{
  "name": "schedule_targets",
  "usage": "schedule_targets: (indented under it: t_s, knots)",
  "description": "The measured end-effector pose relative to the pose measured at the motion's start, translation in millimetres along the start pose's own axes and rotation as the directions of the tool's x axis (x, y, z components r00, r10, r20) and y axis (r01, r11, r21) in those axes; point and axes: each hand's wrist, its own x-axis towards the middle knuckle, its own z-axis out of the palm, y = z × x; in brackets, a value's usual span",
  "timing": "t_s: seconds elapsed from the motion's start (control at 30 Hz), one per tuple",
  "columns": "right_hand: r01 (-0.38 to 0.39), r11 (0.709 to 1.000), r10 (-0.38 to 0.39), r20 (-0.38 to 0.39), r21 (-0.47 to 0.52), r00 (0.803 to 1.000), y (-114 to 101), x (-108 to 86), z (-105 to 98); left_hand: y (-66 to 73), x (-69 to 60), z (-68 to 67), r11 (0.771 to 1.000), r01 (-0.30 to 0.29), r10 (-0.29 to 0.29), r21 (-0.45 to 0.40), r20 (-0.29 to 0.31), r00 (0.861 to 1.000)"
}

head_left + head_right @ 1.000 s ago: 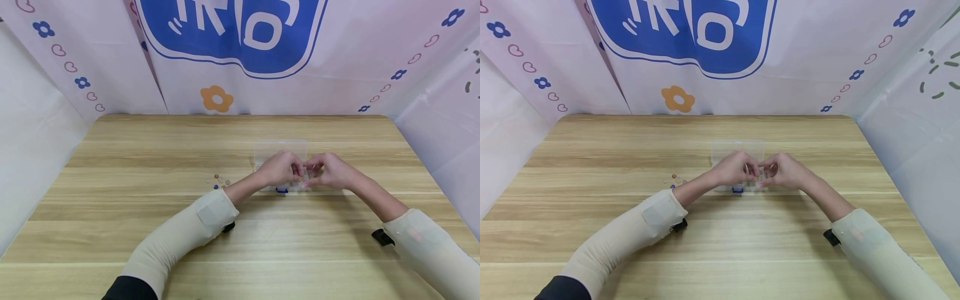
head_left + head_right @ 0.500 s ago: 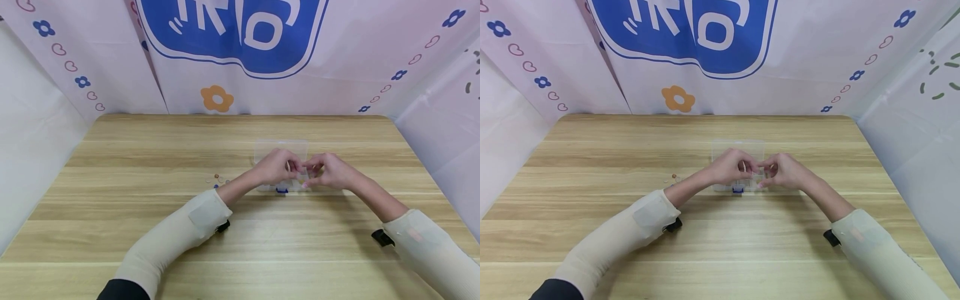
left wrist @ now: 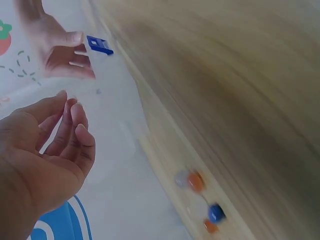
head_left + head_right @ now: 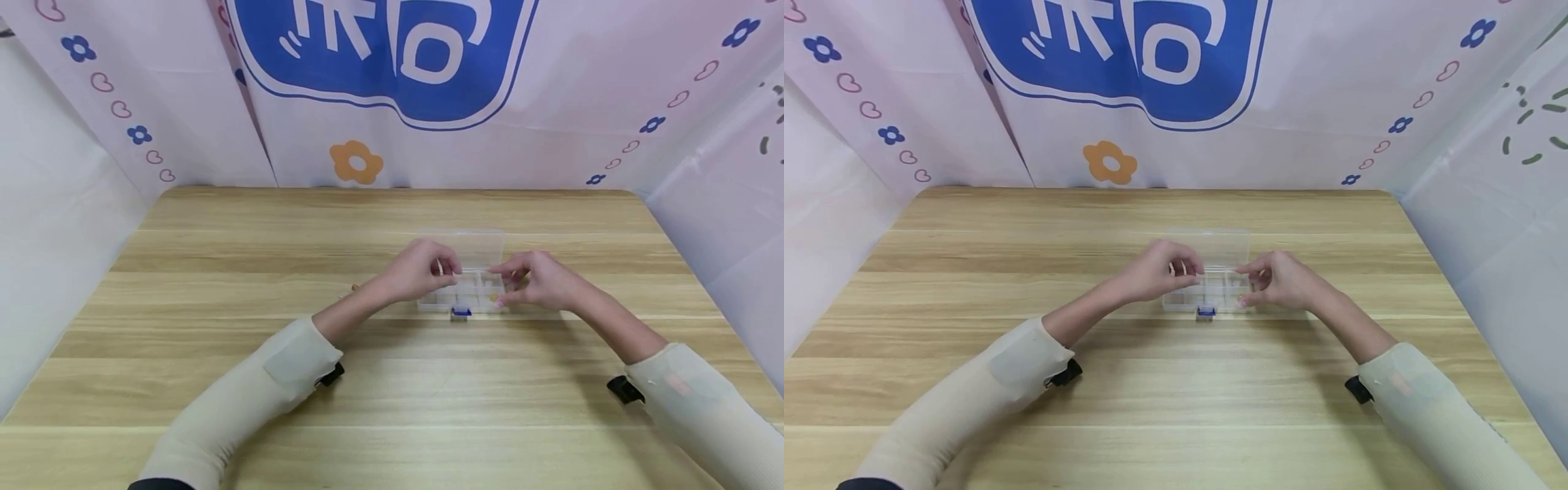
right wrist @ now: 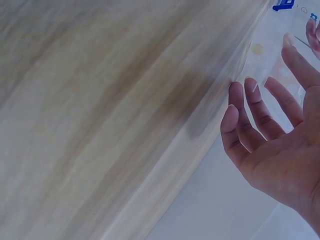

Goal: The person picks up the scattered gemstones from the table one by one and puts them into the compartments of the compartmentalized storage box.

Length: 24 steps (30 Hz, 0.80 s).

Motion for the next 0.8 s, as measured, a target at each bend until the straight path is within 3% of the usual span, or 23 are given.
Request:
schedule_targets:
  t_s: [0.3, 0.8]
  knots:
    - [-0.007, 1.0, 0.007, -0.002, -0.005, 1.0, -1, -1.2, 0, -11.7, -19.7, -13.0, 0.999, 0.04, -0.04, -0.019, -0.019, 0.999]
    - [-0.026, 1.0, 0.026, 0.008, -0.015, 1.0, -1, -0.1, 0, -28.3, -41.1, -29.8, 0.998, 0.061, -0.061, -0.01, -0.042, 0.997]
